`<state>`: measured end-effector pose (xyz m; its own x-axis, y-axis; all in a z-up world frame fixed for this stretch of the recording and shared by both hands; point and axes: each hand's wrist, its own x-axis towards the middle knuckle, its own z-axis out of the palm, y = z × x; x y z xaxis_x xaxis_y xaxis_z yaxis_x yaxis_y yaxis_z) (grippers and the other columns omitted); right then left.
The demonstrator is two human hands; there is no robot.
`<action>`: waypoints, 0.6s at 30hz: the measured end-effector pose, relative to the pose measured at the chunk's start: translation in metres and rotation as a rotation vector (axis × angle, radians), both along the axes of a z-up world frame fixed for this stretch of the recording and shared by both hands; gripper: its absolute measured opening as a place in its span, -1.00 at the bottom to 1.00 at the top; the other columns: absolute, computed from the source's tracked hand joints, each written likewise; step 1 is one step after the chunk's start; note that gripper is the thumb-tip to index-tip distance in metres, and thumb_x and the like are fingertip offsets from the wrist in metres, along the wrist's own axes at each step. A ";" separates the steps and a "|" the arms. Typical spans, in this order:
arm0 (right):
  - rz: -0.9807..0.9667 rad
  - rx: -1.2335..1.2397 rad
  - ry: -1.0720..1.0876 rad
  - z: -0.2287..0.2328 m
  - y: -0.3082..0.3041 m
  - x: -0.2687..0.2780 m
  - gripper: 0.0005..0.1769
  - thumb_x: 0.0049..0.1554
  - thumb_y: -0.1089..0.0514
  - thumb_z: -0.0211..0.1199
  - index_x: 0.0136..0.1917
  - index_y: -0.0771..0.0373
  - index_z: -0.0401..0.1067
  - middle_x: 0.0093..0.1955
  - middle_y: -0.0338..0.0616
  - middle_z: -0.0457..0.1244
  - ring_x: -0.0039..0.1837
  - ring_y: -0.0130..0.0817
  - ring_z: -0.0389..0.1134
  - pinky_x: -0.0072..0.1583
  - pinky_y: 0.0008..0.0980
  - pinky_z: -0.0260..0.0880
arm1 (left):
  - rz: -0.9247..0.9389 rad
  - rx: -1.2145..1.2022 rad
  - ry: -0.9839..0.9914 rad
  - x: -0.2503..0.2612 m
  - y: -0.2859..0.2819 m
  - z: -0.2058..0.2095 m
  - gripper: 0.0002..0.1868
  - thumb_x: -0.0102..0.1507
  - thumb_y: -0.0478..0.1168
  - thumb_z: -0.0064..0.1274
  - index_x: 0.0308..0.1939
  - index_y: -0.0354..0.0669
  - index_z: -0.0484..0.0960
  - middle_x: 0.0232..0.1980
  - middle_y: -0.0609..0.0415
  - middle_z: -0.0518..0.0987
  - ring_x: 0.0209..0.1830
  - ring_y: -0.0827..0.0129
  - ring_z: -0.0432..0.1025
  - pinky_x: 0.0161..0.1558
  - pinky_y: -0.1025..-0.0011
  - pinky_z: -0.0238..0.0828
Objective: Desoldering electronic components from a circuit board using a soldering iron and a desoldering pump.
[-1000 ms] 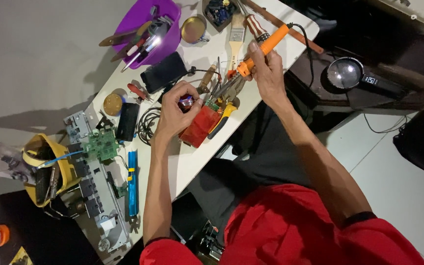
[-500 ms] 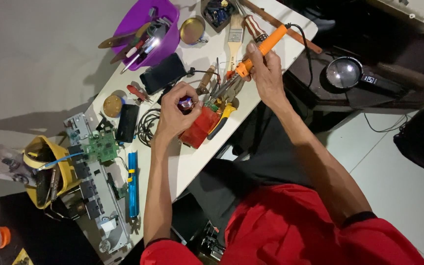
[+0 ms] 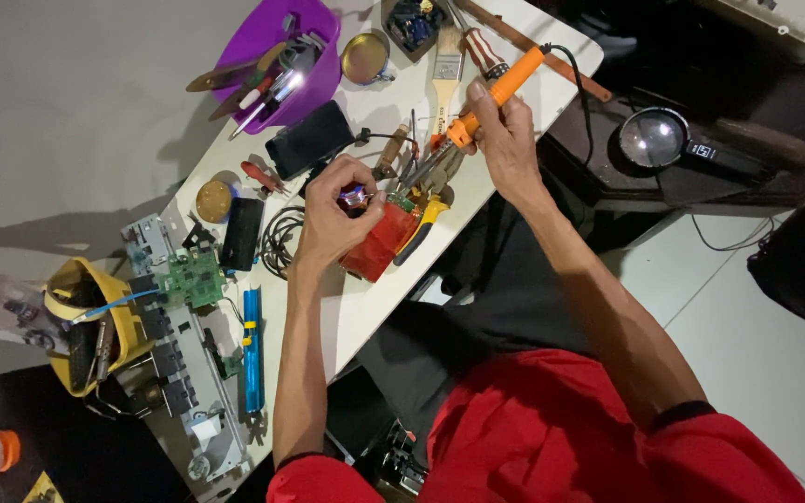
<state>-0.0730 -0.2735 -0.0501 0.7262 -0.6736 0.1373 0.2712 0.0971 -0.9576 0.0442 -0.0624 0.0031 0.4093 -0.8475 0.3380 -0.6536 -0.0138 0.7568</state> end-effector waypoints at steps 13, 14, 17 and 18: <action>-0.028 -0.007 0.012 -0.005 -0.001 0.003 -0.58 0.33 -0.21 0.03 -0.12 0.16 0.26 -0.29 -0.32 0.11 -0.33 -0.58 0.19 -0.29 -0.58 0.33 | -0.015 0.001 -0.016 0.000 -0.001 0.000 -0.84 0.18 -0.44 0.13 -0.34 -0.19 0.45 -0.25 0.03 0.46 -0.25 0.32 0.31 -0.14 0.37 0.33; -0.028 -0.007 0.012 -0.005 -0.001 0.003 -0.58 0.33 -0.21 0.03 -0.12 0.16 0.26 -0.29 -0.32 0.11 -0.33 -0.58 0.19 -0.29 -0.58 0.33 | -0.015 0.001 -0.016 0.001 0.000 -0.002 -0.84 0.18 -0.44 0.13 -0.34 -0.19 0.45 -0.25 0.03 0.46 -0.25 0.32 0.31 -0.14 0.37 0.33; -0.033 0.010 0.029 -0.004 0.000 0.003 -0.56 0.30 -0.25 0.06 -0.13 0.14 0.24 -0.34 -0.35 0.06 -0.34 -0.61 0.16 -0.29 -0.59 0.38 | 0.001 0.028 -0.015 0.002 0.000 -0.004 -0.85 0.19 -0.40 0.15 -0.31 -0.17 0.47 -0.22 0.03 0.48 -0.24 0.34 0.33 -0.16 0.41 0.39; -0.020 0.022 -0.003 -0.004 0.000 0.003 -0.59 0.32 -0.22 0.05 -0.14 0.13 0.23 -0.32 -0.35 0.04 -0.33 -0.59 0.15 -0.29 -0.57 0.32 | -0.008 0.014 -0.020 0.001 0.000 -0.003 -0.85 0.19 -0.42 0.14 -0.31 -0.17 0.46 -0.24 0.03 0.47 -0.24 0.33 0.33 -0.15 0.40 0.38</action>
